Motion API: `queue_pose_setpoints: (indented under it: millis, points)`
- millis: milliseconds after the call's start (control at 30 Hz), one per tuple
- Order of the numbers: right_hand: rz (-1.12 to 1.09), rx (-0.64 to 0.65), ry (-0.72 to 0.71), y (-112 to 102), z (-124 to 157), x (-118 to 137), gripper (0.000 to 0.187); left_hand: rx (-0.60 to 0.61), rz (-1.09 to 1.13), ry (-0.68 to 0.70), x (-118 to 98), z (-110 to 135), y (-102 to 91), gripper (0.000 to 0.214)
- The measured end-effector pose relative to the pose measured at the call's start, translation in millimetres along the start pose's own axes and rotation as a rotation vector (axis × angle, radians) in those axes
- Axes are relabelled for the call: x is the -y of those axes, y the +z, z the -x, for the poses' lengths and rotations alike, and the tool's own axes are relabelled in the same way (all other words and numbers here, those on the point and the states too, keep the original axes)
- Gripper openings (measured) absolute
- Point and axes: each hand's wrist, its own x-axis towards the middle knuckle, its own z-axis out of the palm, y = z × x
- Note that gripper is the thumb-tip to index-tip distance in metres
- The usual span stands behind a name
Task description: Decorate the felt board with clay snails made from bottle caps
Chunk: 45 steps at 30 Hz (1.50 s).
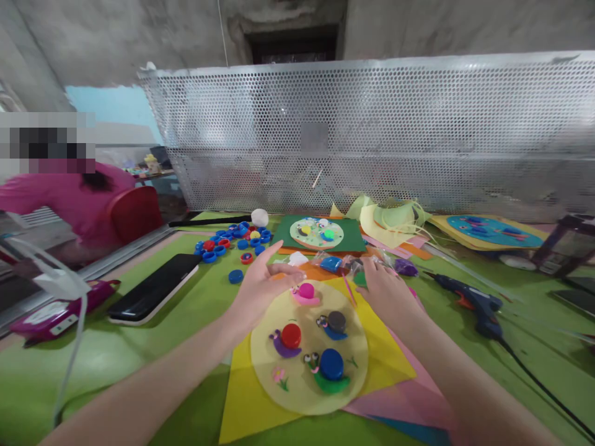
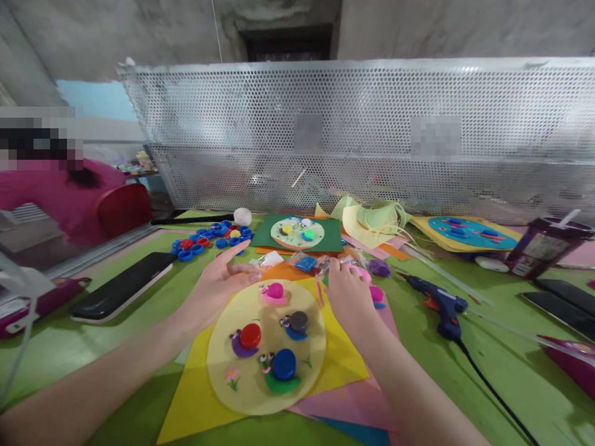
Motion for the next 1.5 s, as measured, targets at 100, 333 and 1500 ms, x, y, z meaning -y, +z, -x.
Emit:
queue_pose_setpoints:
  millis: [100,333,1500]
  points:
    - [0.038,-0.042,0.021,2,3,3,0.042,0.019,0.003,0.025,-1,2,0.3,0.097]
    - [0.005,-0.16,-0.053,-7,10,17,0.043,0.028,-0.051,0.048,1,1,1.4,0.085]
    - [-0.316,-0.203,-0.332,-28,22,38,0.028,0.094,0.201,-0.234,-2,7,11.9,0.086]
